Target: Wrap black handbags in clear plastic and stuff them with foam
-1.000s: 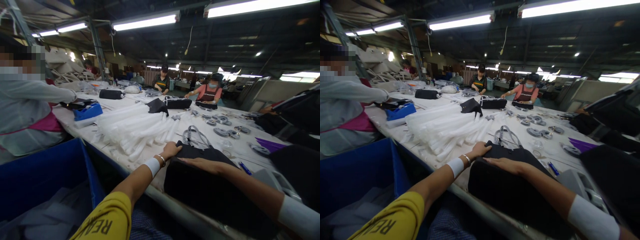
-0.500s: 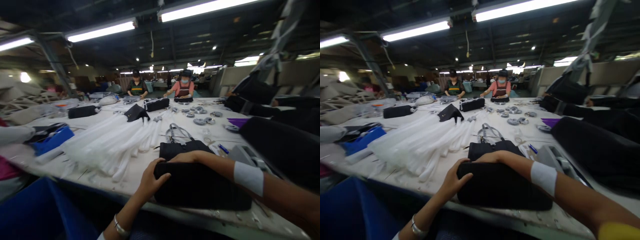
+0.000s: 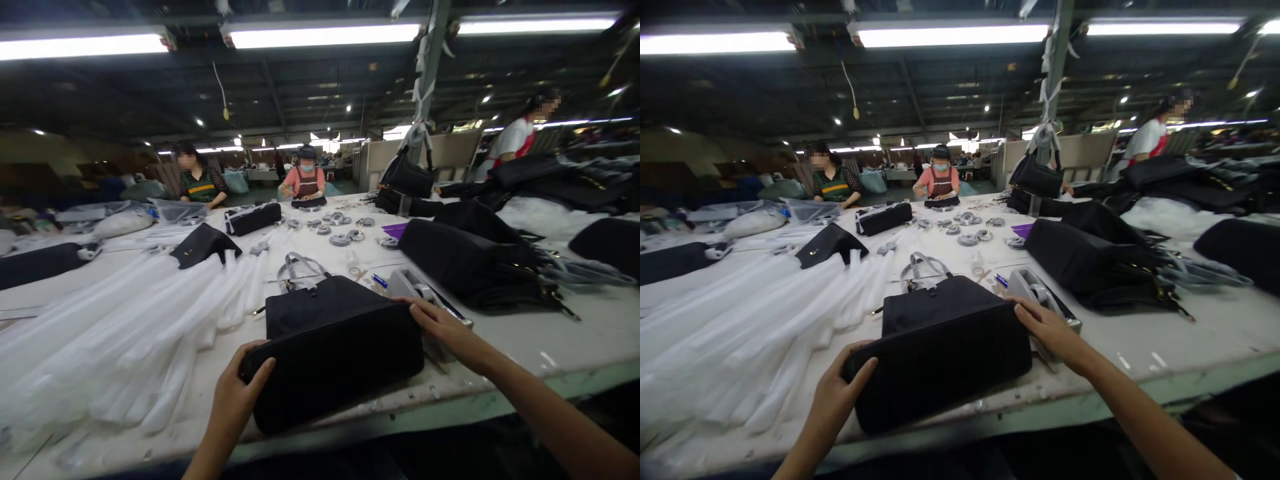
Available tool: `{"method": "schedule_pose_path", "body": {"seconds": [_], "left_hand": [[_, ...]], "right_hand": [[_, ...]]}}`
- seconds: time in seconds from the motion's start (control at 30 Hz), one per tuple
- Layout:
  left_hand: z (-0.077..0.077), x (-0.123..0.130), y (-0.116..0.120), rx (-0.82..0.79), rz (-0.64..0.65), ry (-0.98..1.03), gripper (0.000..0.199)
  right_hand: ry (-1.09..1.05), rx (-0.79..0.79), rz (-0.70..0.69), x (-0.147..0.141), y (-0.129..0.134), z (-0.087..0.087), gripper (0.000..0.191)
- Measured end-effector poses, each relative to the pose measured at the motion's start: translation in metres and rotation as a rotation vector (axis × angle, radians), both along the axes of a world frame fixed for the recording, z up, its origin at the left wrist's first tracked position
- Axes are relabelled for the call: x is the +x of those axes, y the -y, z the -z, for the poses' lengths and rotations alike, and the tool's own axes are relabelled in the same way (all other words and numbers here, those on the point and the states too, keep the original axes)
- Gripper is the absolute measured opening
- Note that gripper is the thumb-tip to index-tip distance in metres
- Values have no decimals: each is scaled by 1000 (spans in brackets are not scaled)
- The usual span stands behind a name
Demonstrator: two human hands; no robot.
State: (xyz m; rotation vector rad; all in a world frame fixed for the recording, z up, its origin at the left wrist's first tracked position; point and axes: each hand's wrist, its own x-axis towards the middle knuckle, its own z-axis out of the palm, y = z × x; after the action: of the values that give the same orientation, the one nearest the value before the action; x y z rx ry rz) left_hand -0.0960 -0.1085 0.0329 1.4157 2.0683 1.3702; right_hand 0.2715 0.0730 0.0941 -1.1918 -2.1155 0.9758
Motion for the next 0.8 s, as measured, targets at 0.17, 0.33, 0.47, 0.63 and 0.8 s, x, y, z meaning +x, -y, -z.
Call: {"method": "schedule_pose_path", "body": {"seconds": [0.17, 0.33, 0.47, 0.63, 0.8], "left_hand": [[8, -4, -6, -38, -35, 56, 45], [19, -10, -21, -136, -68, -35, 49], [26, -15, -35, -226, -85, -151, 54], [22, -17, -38, -317, -131, -334, 50], [16, -11, -34, -399, -194, -384, 47]], "right_hand": [[-153, 39, 81, -23, 1, 42, 50], [41, 133, 275, -48, -10, 77, 54], [235, 164, 293, -55, -18, 87, 52], [319, 208, 247, -52, -16, 83, 51], [486, 672, 193, -62, -6, 55, 45]]}}
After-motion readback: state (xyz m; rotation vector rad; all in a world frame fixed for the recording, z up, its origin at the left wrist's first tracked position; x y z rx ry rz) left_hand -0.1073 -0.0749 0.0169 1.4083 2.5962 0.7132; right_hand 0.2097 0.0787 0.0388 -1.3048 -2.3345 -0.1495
